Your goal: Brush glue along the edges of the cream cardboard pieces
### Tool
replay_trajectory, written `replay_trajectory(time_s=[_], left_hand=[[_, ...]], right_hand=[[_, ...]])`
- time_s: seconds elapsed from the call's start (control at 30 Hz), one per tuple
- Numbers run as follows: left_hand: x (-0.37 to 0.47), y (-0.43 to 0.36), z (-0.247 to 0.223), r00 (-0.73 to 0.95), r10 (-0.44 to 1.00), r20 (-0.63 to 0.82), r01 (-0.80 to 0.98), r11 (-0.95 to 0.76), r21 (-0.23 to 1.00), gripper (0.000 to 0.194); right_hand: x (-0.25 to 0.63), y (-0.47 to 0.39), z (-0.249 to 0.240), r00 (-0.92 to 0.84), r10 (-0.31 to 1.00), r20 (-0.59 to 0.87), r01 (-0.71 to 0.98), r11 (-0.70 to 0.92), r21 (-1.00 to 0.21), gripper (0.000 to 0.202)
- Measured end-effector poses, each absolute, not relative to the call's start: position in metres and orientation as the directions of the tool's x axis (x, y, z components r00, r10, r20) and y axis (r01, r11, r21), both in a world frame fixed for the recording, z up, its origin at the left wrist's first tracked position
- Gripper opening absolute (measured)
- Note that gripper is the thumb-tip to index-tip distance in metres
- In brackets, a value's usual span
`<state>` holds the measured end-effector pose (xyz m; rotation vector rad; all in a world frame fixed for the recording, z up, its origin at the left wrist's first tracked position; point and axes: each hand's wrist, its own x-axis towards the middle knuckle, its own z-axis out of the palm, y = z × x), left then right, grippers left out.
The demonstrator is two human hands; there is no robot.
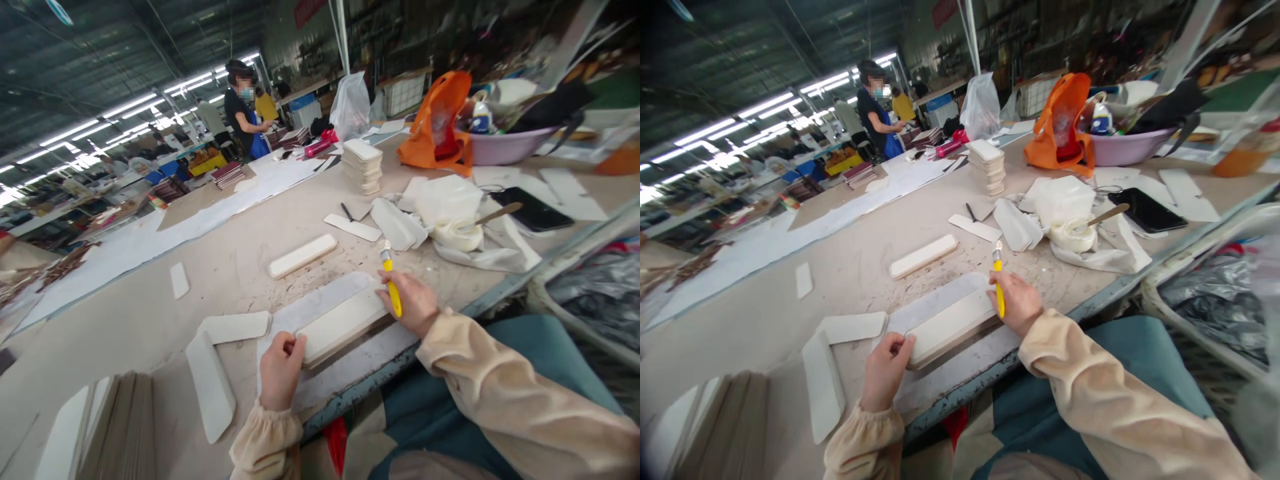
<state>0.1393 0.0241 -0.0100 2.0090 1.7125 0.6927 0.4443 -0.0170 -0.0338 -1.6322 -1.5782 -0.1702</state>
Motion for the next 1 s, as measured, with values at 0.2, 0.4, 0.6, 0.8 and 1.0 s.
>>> replay_trajectory(time_s=[0.2,0.4,0.6,0.8,1.0], left_hand=[[0.136,0.029,-0.011,0.134,0.989,0.056,0.797,-0.141,0.587,0.053],[0.134,0.033,-0.014,0.148,0.985,0.087,0.793,-0.171,0.585,0.057],[0.132,0.035,-0.019,0.152,0.975,0.163,0.794,-0.218,0.567,0.054],[0.132,0.036,-0.026,0.153,0.961,0.228,0.781,-0.259,0.568,0.054],[0.135,0.034,-0.023,0.15,0.938,0.311,0.795,-0.302,0.527,0.049]], right_hand=[[0.396,-0.028,-0.03,-0.117,0.699,0.706,0.851,0.437,-0.291,0.016],[0.356,-0.032,-0.052,-0.286,0.702,0.652,0.8,0.55,-0.241,0.029],[0.399,-0.035,-0.055,-0.123,0.718,0.685,0.873,0.407,-0.27,0.031],[0.433,-0.034,-0.06,0.156,0.75,0.643,0.889,0.177,-0.422,0.02],[0.438,-0.025,-0.063,0.409,0.777,0.478,0.71,0.058,-0.702,0.023]])
